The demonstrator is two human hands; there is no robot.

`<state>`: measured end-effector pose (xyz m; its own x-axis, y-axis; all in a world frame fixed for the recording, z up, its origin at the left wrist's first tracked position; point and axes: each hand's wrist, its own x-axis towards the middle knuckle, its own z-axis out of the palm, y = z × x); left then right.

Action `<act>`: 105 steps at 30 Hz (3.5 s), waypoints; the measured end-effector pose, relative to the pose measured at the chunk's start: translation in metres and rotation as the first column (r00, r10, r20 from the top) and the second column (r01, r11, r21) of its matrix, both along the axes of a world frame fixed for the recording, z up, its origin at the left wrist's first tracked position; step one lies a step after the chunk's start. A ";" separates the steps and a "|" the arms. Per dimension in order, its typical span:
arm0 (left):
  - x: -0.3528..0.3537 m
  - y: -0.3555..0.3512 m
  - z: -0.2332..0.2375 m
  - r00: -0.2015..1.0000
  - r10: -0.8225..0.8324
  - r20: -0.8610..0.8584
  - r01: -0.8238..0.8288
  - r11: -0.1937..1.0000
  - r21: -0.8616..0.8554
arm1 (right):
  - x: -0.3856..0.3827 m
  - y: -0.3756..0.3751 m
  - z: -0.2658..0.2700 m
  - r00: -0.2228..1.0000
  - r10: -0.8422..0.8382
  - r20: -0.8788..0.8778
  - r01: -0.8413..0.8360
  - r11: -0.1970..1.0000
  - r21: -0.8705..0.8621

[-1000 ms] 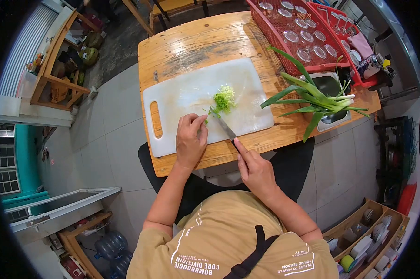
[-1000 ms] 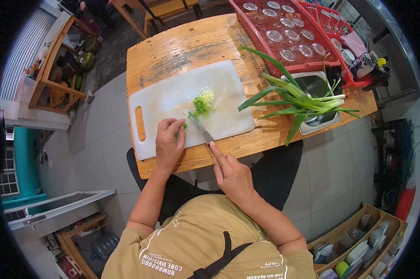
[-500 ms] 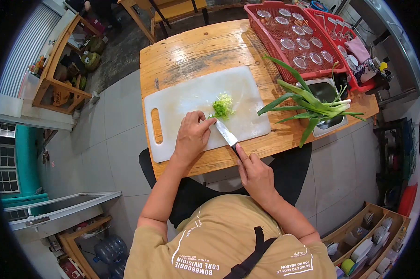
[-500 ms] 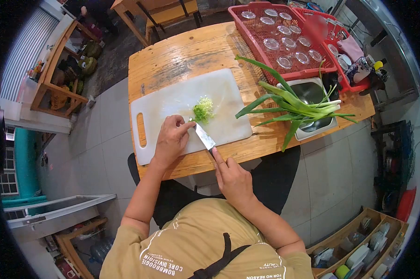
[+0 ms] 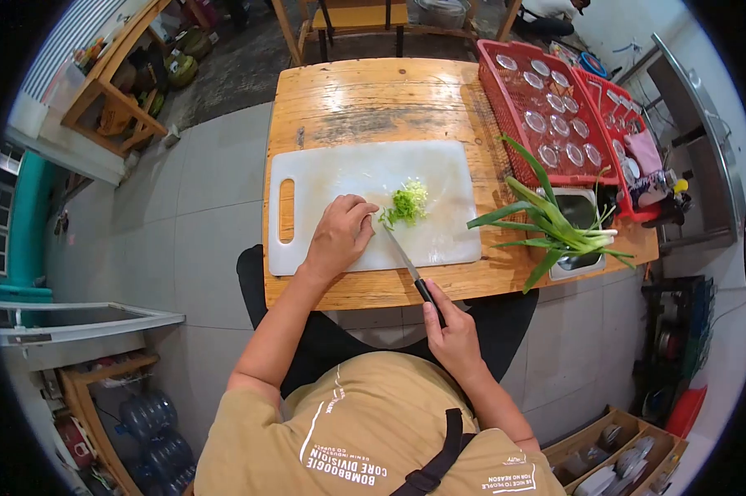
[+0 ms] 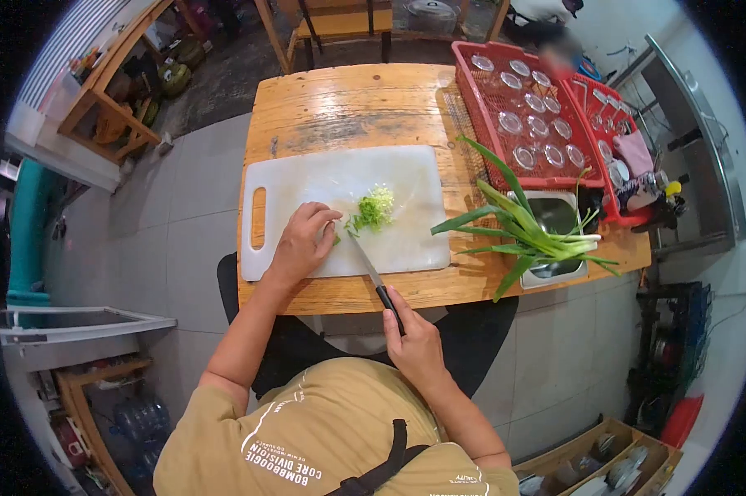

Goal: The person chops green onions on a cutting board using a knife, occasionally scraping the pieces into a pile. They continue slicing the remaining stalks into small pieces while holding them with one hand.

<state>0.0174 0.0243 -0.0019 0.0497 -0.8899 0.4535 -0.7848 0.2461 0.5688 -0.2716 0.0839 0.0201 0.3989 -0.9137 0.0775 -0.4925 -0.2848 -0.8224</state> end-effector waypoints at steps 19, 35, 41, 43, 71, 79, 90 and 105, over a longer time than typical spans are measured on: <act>-0.001 0.044 -0.005 0.986 0.110 -0.129 -0.100 0.991 0.087 | 0.033 -0.030 0.007 1.000 -0.019 -0.001 0.018 0.962 0.272; -0.012 0.022 -0.006 0.994 0.069 -0.080 -0.060 0.992 0.107 | 0.004 -0.024 0.020 0.984 -0.150 0.094 0.113 0.941 0.320; -0.019 0.003 -0.011 0.997 0.080 0.000 -0.080 0.991 0.104 | 0.006 -0.031 0.014 0.975 -0.204 0.082 0.170 0.936 0.309; -0.022 0.000 -0.010 0.997 0.078 0.013 -0.079 0.991 0.111 | 0.007 -0.032 0.014 0.976 -0.210 0.060 0.182 0.933 0.310; -0.023 -0.009 -0.010 0.996 0.080 -0.049 -0.078 0.996 0.049 | 0.022 -0.019 0.010 0.991 -0.118 0.059 0.093 0.942 0.322; -0.023 -0.017 -0.006 1.000 0.021 0.002 -0.021 0.999 0.041 | 0.012 -0.020 0.012 0.986 -0.144 0.087 0.111 0.947 0.301; -0.025 -0.015 -0.014 0.998 0.065 -0.002 -0.065 0.997 0.037 | 0.018 -0.015 -0.004 0.999 -0.037 -0.022 0.040 0.988 0.150; -0.028 -0.007 -0.013 0.994 0.109 -0.020 -0.109 0.994 0.027 | 0.031 -0.017 -0.005 0.975 -0.028 -0.220 0.028 1.000 -0.003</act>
